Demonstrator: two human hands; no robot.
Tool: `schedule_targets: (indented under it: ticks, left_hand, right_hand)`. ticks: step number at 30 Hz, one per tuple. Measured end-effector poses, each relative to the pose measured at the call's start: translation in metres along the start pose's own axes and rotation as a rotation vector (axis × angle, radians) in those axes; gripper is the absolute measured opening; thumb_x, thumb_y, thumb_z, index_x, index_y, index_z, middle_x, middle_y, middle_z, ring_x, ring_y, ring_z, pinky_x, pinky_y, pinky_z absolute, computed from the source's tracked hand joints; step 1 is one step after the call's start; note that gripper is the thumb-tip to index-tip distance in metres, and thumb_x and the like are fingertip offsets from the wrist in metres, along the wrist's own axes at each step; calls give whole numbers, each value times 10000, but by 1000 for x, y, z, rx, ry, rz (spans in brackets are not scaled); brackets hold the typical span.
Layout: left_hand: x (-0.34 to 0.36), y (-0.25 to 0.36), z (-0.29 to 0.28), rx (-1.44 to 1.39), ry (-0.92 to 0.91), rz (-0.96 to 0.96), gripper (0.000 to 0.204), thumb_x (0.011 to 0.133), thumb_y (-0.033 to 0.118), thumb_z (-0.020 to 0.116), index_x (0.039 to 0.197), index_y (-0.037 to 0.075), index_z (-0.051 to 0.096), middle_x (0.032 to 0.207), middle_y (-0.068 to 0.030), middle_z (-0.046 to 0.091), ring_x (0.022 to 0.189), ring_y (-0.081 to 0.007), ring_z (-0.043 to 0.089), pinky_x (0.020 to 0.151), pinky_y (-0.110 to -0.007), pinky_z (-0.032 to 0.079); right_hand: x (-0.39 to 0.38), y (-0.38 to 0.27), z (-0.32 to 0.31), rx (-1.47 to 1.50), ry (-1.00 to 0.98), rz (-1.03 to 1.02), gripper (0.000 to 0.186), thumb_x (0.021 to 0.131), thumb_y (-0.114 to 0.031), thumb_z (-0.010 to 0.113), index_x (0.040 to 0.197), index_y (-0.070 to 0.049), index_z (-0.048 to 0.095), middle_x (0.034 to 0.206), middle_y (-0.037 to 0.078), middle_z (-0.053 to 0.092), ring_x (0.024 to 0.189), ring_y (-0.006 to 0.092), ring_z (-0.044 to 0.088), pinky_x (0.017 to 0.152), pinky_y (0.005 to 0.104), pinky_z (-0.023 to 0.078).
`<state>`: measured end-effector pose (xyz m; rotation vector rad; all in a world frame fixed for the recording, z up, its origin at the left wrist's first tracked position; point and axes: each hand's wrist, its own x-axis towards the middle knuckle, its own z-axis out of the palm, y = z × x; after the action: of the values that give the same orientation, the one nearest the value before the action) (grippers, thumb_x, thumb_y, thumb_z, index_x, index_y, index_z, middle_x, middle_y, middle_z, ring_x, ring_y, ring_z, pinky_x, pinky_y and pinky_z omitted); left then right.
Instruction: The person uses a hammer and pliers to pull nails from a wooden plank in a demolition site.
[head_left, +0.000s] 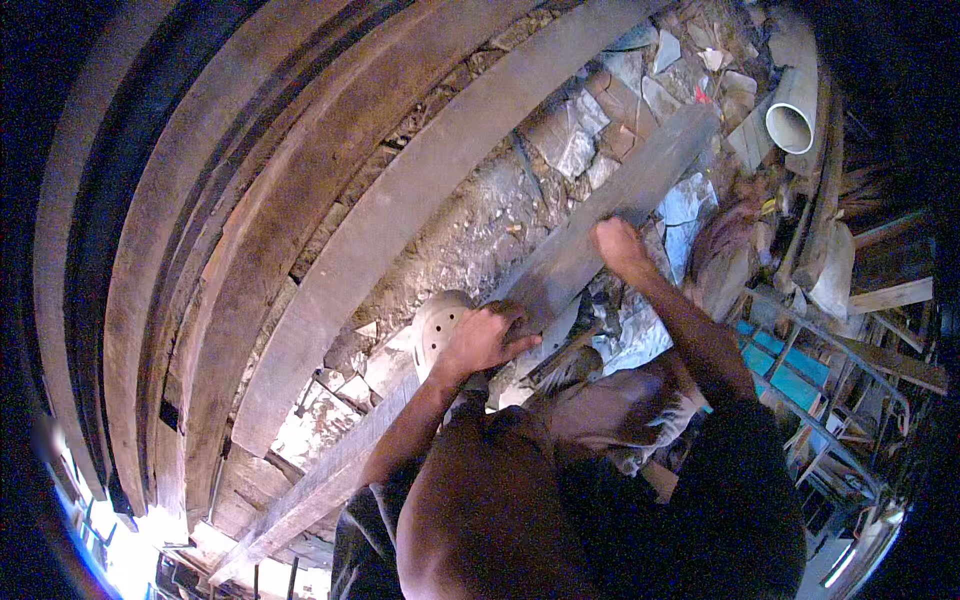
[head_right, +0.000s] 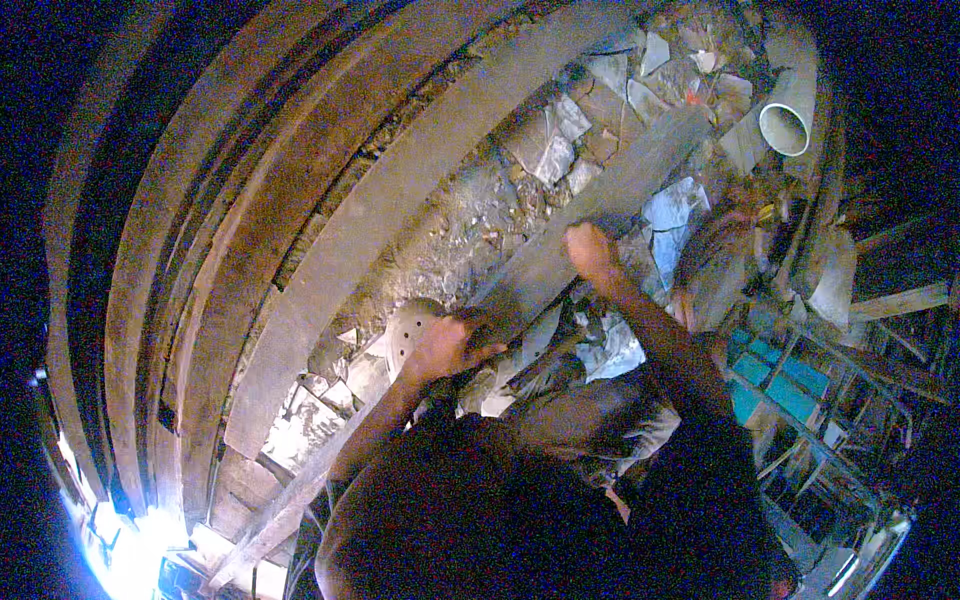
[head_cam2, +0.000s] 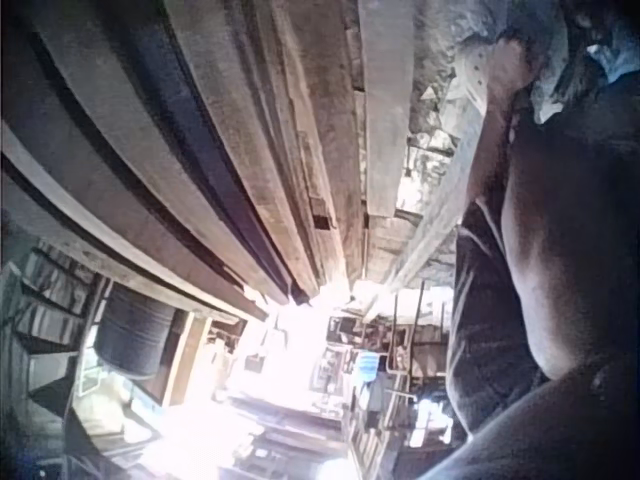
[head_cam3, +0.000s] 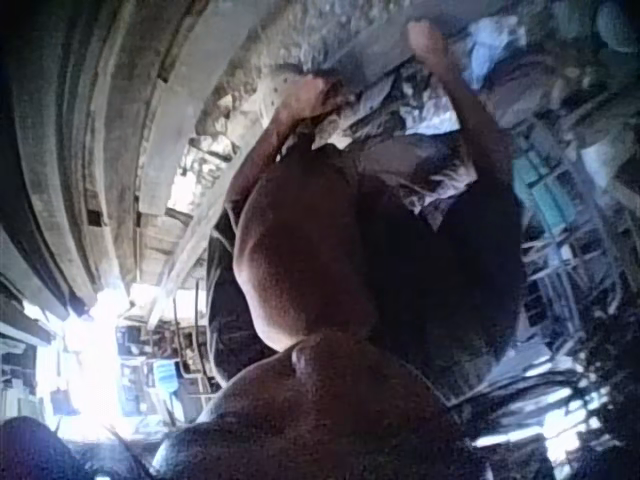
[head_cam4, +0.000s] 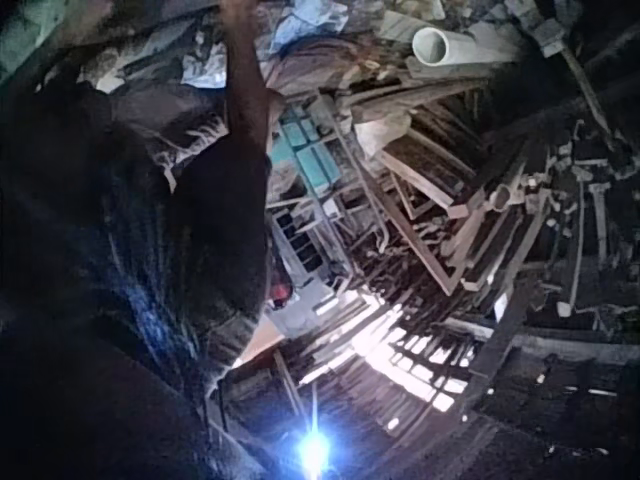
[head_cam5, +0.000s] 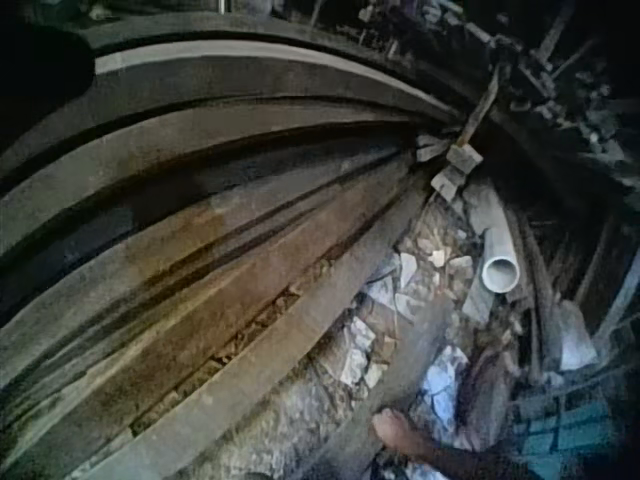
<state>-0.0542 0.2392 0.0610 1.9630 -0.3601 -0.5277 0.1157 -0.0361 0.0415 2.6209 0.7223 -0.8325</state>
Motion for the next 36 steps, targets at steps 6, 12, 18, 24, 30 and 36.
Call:
schedule_targets:
  ticks: [6, 12, 18, 24, 30, 36]
  left_hand:
    - [-3, 10, -3, 93, -4, -3, 562, 842, 570, 539, 982, 34, 634, 775, -202, 654, 762, -383, 641, 679, -484, 508]
    - [-2, 15, -20, 70, -75, -73, 509, 851, 546, 545, 960, 58, 641, 776, -207, 650, 734, -393, 637, 672, -491, 511]
    - [-5, 7, -18, 3, 33, -24, 490, 852, 528, 554, 968, 58, 636, 809, -197, 654, 735, -392, 636, 682, -480, 514]
    - [-10, -2, -5, -63, 34, -44, 477, 856, 493, 571, 1009, 44, 621, 894, -211, 646, 813, -399, 626, 711, -483, 508]
    - [-11, 8, -15, -22, -30, -45, 451, 867, 461, 570, 1015, 37, 612, 930, -211, 641, 838, -405, 619, 725, -487, 500]
    - [-20, 5, -22, -39, 24, -52, 386, 870, 423, 582, 990, 58, 616, 924, -198, 637, 824, -410, 619, 717, -486, 503]
  right_hand:
    - [2, 6, 7, 15, 175, 56, 240, 835, -157, 482, 785, -29, 679, 842, 189, 665, 774, 360, 660, 689, 453, 526]
    - [3, 1, -12, 120, 40, 198, 289, 859, -227, 487, 705, -39, 643, 819, 183, 662, 708, 378, 639, 668, 490, 503]
    - [34, -12, -64, 276, 472, 126, 390, 907, -271, 463, 687, 14, 614, 669, 233, 598, 607, 358, 610, 607, 474, 474]
    - [-34, 61, -27, 811, 482, 366, 419, 938, -333, 457, 678, -12, 530, 541, 79, 512, 462, 193, 498, 462, 367, 382]
    - [-139, 66, 90, 1288, 249, 775, 319, 943, -377, 494, 843, -84, 573, 640, 26, 528, 452, 156, 495, 400, 309, 402]
    - [-136, -23, 94, 642, 284, 198, 270, 917, -297, 553, 931, -30, 586, 802, 146, 636, 701, 279, 627, 644, 413, 498]
